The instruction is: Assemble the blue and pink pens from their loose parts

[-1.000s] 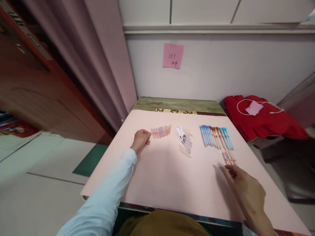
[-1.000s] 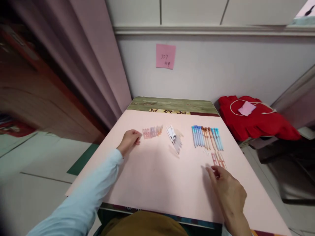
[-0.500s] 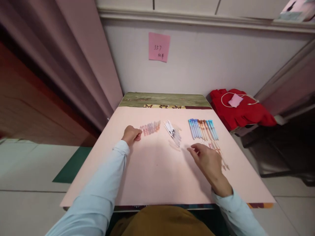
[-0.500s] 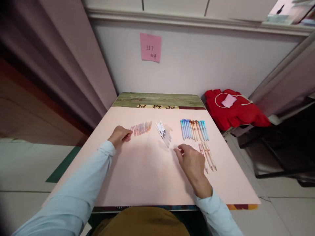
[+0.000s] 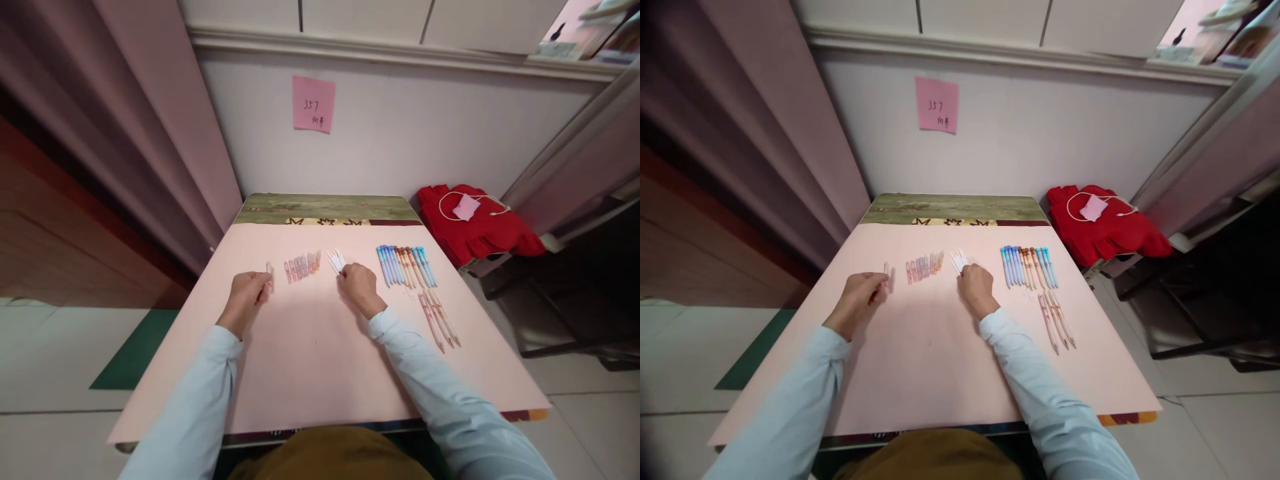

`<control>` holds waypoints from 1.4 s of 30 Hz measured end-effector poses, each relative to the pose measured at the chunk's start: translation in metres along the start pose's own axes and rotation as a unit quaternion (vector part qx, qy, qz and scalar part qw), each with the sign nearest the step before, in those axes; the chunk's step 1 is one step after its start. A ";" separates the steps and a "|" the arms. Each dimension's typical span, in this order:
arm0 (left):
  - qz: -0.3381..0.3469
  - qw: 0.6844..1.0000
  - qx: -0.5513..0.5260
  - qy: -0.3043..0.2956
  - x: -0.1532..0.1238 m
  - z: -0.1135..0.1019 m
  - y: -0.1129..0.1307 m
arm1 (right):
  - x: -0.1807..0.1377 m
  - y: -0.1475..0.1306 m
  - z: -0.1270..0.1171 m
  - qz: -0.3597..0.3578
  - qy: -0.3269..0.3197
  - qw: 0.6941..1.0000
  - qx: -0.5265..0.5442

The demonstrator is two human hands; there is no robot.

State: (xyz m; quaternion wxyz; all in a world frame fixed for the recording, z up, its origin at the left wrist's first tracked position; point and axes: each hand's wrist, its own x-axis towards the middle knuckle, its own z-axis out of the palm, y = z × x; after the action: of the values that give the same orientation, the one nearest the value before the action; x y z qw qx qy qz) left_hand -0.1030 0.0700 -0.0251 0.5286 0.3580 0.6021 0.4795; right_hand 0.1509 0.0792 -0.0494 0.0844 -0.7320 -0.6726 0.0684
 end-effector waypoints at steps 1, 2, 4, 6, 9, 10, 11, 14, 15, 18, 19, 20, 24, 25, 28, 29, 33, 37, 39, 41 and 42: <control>0.018 0.999 -0.031 -0.021 -0.008 0.001 0.003 | 0.001 -0.002 0.003 0.003 -0.003 1.000 -0.004; 0.018 0.996 -0.072 -0.054 -0.015 0.002 0.005 | 0.002 -0.003 0.005 0.006 -0.007 1.000 -0.008; -0.029 0.979 -0.165 -0.118 -0.030 0.006 0.009 | 0.004 -0.005 0.008 0.012 -0.013 1.000 -0.016; -0.067 0.952 -0.245 -0.170 -0.043 0.013 0.010 | 0.005 -0.008 0.008 0.015 -0.015 1.000 -0.022; -0.089 0.919 -0.307 -0.230 -0.056 0.025 0.011 | 0.003 -0.011 0.000 0.010 -0.016 0.999 -0.027; -0.096 0.909 -0.321 -0.249 -0.059 0.029 0.011 | -0.001 -0.012 -0.005 0.003 -0.006 1.000 -0.022; -0.103 0.899 -0.334 -0.264 -0.061 0.032 0.011 | -0.007 -0.011 -0.010 -0.003 0.009 1.000 -0.009; -0.123 0.881 -0.358 -0.283 -0.065 0.040 0.013 | -0.038 -0.005 -0.029 -0.018 0.117 0.984 0.134; -0.130 0.879 -0.360 -0.284 -0.066 0.043 0.013 | -0.052 -0.002 -0.035 -0.022 0.133 0.969 0.208; -0.146 0.867 -0.384 -0.281 -0.069 0.053 0.014 | -0.096 0.006 -0.048 -0.014 0.088 0.906 0.414; -0.149 0.860 -0.402 -0.276 -0.071 0.057 0.013 | -0.110 0.007 -0.050 -0.013 0.075 0.888 0.453; -0.152 0.853 -0.422 -0.266 -0.072 0.063 0.013 | -0.122 0.008 -0.052 -0.012 0.078 0.875 0.477; -0.166 0.845 -0.474 -0.184 -0.078 0.086 0.007 | -0.148 0.007 -0.054 -0.052 0.153 0.869 0.468; -0.170 0.851 -0.470 -0.163 -0.080 0.091 0.005 | -0.150 0.007 -0.054 -0.071 0.170 0.874 0.450; -0.176 0.871 -0.445 -0.110 -0.085 0.099 0.003 | -0.149 0.009 -0.056 -0.110 0.203 0.883 0.409; -0.177 0.874 -0.441 -0.098 -0.087 0.101 0.003 | -0.148 0.010 -0.057 -0.112 0.210 0.883 0.403; -0.174 0.877 -0.440 -0.082 -0.095 0.103 0.009 | -0.147 0.017 -0.056 -0.102 0.218 0.887 0.395; -0.165 0.882 -0.436 -0.069 -0.098 0.107 0.011 | -0.150 0.022 -0.056 -0.100 0.215 0.889 0.393; -0.165 0.885 -0.430 -0.068 -0.099 0.109 0.010 | -0.150 0.022 -0.057 -0.100 0.218 0.892 0.383; -0.165 0.888 -0.423 -0.074 -0.099 0.110 0.008 | -0.150 0.023 -0.058 -0.097 0.217 0.897 0.373; -0.162 0.891 -0.417 -0.078 -0.100 0.110 0.006 | -0.150 0.024 -0.058 -0.093 0.214 0.900 0.369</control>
State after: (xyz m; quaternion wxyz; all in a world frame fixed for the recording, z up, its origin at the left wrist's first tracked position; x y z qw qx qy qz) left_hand 0.0230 0.0002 0.0123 0.7451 0.0378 0.3530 0.5646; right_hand 0.1739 -0.0744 0.0005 0.4961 -0.5796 -0.6301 0.1449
